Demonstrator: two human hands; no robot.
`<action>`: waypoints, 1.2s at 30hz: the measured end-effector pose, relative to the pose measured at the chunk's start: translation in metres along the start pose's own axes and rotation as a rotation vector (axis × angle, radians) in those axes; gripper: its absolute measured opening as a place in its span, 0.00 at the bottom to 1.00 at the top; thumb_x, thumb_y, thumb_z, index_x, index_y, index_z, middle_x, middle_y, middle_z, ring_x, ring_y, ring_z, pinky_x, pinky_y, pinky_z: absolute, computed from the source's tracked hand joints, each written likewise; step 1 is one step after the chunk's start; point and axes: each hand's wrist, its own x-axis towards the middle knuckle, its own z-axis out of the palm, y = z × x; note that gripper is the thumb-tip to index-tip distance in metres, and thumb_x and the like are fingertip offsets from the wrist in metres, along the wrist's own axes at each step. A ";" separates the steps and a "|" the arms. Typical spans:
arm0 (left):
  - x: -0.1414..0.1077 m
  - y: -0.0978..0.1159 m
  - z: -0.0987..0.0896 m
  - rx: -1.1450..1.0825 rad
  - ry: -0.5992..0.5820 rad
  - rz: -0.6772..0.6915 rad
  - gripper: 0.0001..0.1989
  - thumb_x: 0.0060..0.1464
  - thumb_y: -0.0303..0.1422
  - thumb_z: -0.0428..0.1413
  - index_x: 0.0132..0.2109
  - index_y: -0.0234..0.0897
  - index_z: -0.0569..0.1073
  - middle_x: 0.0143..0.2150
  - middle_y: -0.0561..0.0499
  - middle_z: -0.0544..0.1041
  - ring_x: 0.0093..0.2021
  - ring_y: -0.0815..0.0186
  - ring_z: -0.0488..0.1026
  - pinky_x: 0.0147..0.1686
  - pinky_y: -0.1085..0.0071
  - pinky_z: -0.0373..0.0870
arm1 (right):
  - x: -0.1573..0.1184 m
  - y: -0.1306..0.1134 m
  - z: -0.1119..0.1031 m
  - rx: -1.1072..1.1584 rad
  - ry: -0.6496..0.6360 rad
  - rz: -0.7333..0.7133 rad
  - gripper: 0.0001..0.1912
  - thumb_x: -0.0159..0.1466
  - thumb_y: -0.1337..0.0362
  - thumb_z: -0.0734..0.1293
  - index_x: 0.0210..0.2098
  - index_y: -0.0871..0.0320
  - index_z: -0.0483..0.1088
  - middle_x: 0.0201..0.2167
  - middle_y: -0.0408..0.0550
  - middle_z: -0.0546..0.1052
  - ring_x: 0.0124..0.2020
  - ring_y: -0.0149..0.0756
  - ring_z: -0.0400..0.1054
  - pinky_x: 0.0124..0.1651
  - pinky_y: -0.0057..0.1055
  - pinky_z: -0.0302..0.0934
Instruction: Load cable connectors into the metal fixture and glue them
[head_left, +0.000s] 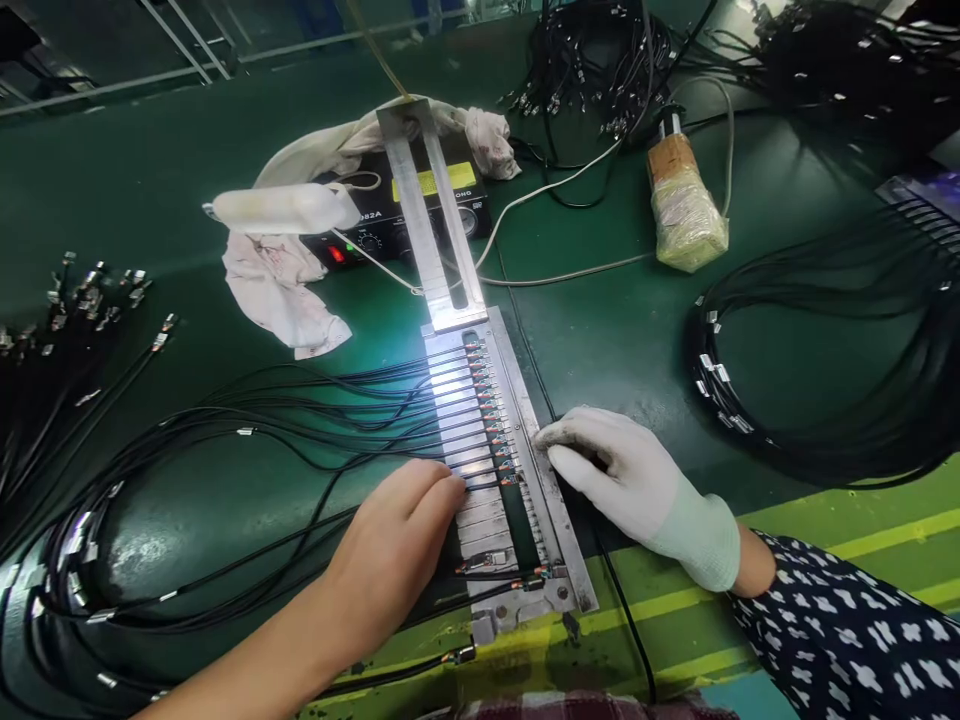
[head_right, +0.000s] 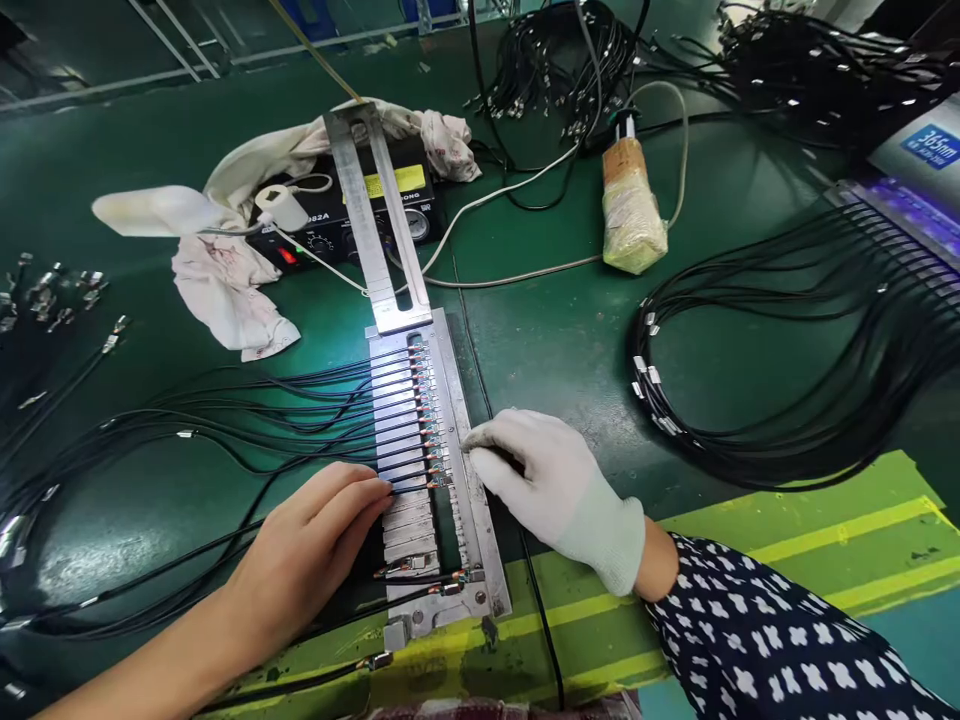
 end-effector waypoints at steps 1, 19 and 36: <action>0.000 -0.002 -0.001 0.023 -0.015 0.021 0.06 0.64 0.23 0.48 0.44 0.32 0.69 0.38 0.47 0.71 0.36 0.66 0.66 0.36 0.71 0.66 | 0.000 0.000 0.000 -0.001 0.001 0.000 0.06 0.69 0.66 0.63 0.40 0.53 0.73 0.36 0.42 0.76 0.39 0.36 0.69 0.43 0.35 0.61; -0.005 -0.016 -0.008 0.044 -0.099 0.289 0.20 0.65 0.22 0.44 0.61 0.23 0.66 0.47 0.38 0.69 0.47 0.57 0.66 0.48 0.61 0.65 | 0.003 0.001 -0.001 -0.018 0.005 -0.023 0.06 0.68 0.67 0.64 0.39 0.54 0.73 0.35 0.42 0.77 0.37 0.36 0.69 0.42 0.35 0.61; -0.015 -0.001 -0.001 -0.014 -0.042 0.083 0.22 0.62 0.19 0.45 0.61 0.34 0.64 0.42 0.46 0.69 0.38 0.64 0.64 0.36 0.69 0.63 | 0.006 -0.001 0.002 -0.046 0.049 -0.034 0.07 0.68 0.67 0.63 0.38 0.54 0.74 0.36 0.43 0.78 0.39 0.37 0.71 0.44 0.34 0.64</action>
